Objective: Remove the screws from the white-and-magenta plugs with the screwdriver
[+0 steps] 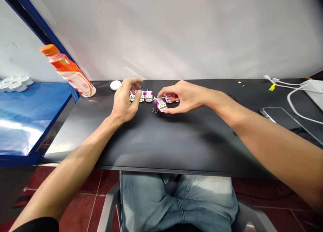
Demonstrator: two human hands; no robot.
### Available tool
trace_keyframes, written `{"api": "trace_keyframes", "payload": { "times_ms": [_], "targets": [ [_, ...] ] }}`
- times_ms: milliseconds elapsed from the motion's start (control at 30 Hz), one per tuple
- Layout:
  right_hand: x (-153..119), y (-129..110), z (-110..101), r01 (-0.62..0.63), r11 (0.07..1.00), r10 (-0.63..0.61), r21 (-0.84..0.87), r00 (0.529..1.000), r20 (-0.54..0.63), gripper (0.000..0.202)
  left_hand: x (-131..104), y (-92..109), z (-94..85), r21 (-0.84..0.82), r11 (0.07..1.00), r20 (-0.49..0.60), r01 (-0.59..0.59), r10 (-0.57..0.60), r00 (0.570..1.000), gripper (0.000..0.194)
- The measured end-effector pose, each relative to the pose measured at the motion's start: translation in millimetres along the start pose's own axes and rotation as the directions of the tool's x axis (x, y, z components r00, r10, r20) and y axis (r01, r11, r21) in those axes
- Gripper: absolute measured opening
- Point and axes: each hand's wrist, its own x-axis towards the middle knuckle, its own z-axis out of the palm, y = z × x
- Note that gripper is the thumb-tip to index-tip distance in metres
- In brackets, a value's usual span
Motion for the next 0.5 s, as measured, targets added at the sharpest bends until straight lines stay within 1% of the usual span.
{"api": "trace_keyframes", "payload": {
  "times_ms": [33, 100, 167, 233, 300, 367, 400, 433, 500],
  "targets": [
    [-5, -8, -1, 0.045, 0.999, -0.045, 0.006, 0.996, 0.08, 0.05, -1, 2, -0.1, -0.013, 1.0, 0.029, -0.019, 0.02, 0.999, 0.035],
    [-14, -26, 1, 0.095, 0.995, -0.094, 0.005, 0.972, 0.216, 0.043, -3, 7, 0.1, -0.052, 0.997, 0.101, -0.049, 0.054, 0.993, 0.04],
    [-20, -45, 5, 0.15, 0.988, -0.131, -0.032, 0.931, 0.34, 0.033, -5, 10, 0.6, -0.108, 0.992, 0.178, -0.068, 0.087, 0.98, 0.044],
    [-24, -59, 6, 0.177, 0.98, -0.126, -0.092, 0.905, 0.406, 0.029, -6, 12, 0.5, -0.179, 0.981, 0.249, -0.068, 0.112, 0.962, 0.048],
    [-28, -65, 3, 0.168, 0.979, -0.11, -0.111, 0.907, 0.407, 0.033, -7, 13, -0.5, -0.274, 0.961, 0.308, -0.041, 0.128, 0.943, 0.056],
    [-34, -65, -7, 0.137, 0.988, -0.102, -0.069, 0.925, 0.366, 0.038, -7, 15, -2.4, -0.375, 0.927, 0.366, 0.0, 0.148, 0.919, 0.063],
    [-39, -64, -14, 0.127, 0.991, -0.106, -0.039, 0.934, 0.342, 0.036, -6, 16, -3.4, -0.417, 0.909, 0.397, 0.012, 0.17, 0.902, 0.062],
    [-44, -62, -20, 0.114, 0.993, -0.1, -0.024, 0.939, 0.33, 0.036, -6, 19, -4.3, -0.449, 0.893, 0.431, 0.015, 0.202, 0.88, 0.06],
    [-56, -58, -33, 0.106, 0.994, -0.098, -0.01, 0.953, 0.287, 0.043, -6, 24, -4.6, -0.498, 0.867, 0.502, -0.003, 0.291, 0.815, 0.056]
  ]
}}
